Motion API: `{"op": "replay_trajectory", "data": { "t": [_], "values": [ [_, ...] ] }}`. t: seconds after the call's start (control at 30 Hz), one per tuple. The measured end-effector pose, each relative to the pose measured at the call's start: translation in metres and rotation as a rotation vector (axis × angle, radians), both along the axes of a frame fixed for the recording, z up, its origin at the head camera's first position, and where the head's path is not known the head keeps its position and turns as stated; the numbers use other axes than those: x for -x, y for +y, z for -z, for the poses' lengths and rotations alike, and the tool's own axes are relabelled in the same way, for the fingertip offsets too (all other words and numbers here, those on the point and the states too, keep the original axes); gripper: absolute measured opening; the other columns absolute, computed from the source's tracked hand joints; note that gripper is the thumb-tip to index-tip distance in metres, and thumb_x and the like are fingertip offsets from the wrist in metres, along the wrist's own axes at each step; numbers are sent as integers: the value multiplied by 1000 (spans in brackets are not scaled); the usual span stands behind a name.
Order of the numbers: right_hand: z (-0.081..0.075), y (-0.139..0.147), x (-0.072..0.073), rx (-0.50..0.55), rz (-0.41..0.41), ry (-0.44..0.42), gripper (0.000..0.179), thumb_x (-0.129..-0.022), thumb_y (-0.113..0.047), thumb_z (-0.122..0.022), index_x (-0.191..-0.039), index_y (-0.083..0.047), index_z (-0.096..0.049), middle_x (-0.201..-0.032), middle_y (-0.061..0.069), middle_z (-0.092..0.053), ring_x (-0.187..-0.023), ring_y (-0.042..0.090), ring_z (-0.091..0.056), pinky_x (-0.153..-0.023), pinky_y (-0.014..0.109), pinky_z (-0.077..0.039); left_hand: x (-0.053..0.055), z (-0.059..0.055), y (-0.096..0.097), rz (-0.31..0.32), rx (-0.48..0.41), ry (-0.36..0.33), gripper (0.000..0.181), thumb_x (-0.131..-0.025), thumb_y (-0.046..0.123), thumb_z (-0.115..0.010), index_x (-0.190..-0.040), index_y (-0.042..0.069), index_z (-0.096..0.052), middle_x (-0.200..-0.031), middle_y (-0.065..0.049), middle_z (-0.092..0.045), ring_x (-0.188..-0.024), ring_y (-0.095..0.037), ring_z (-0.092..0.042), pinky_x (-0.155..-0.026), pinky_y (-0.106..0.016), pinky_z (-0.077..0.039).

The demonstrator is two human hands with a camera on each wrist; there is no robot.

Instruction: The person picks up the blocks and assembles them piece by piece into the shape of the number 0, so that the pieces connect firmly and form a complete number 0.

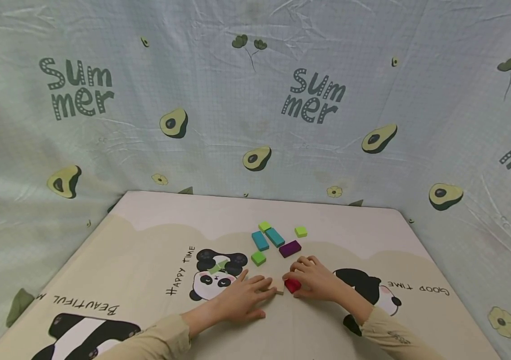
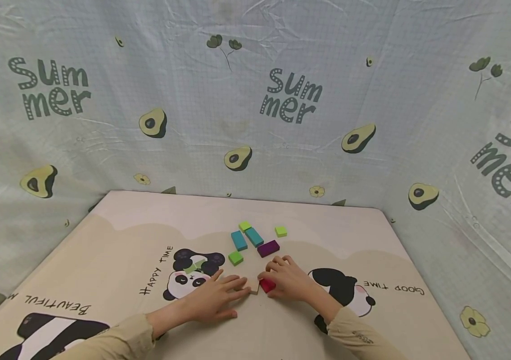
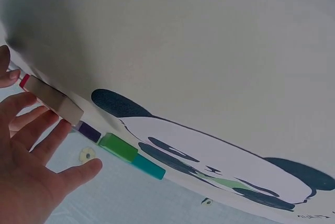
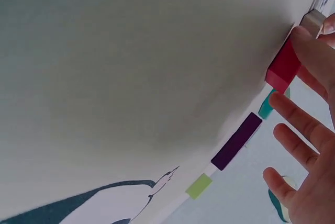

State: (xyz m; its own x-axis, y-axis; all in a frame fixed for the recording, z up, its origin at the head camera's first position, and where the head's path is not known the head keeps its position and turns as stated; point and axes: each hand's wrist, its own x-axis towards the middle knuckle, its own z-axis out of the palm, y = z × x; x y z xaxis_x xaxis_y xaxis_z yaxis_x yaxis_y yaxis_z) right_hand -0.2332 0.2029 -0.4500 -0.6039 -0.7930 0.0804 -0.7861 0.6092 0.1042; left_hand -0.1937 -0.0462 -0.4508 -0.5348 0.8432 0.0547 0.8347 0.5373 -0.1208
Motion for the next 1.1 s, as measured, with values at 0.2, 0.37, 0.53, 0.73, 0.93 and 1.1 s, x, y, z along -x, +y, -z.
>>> {"op": "replay_trajectory", "data": {
  "t": [0.2,0.37,0.53,0.73,0.93,1.1],
  "values": [
    [-6,6,-4,35,20,-2,41,-78,-44,-63,-114,-26,-57,-109,-4,-56,-104,17,-45,-89,42,-38,-1,-1,0,0,2,6,55,-87,50,-46,-134,22,-41,-137,-3,-43,-124,-22,-42,-95,-54,-38],
    [-9,10,-8,77,1,38,35,-79,-39,-64,-111,-24,-58,-106,-6,-59,-100,14,-45,-87,40,-38,-1,-2,0,-2,1,1,55,-87,49,-46,-134,22,-41,-137,-3,-43,-125,-22,-42,-95,-54,-38],
    [-6,10,-12,103,-55,82,30,-79,-34,-65,-106,-21,-61,-100,-7,-61,-95,11,-45,-86,38,-38,-2,-1,0,-6,0,-10,55,-87,49,-46,-135,22,-40,-138,-3,-43,-125,-22,-41,-95,-54,-37],
    [-2,9,-13,90,-98,113,28,-78,-30,-66,-104,-20,-63,-98,-8,-62,-93,11,-46,-83,37,-39,-1,-1,-1,-4,-8,-16,56,-87,50,-46,-135,22,-40,-138,-3,-42,-126,-22,-41,-95,-55,-36],
    [1,10,-13,92,-87,109,25,-80,-28,-65,-105,-21,-63,-100,-9,-63,-94,11,-46,-81,35,-40,-1,0,-1,-4,-30,-45,56,-87,50,-45,-135,22,-40,-138,-2,-42,-126,-22,-41,-95,-57,-35],
    [2,11,-13,93,-82,107,27,-81,-27,-64,-107,-23,-63,-103,-10,-62,-95,10,-46,-80,35,-40,1,-3,-2,-4,-34,-78,54,-88,49,-44,-135,22,-40,-138,-2,-42,-126,-22,-40,-95,-58,-34]
  ]
}}
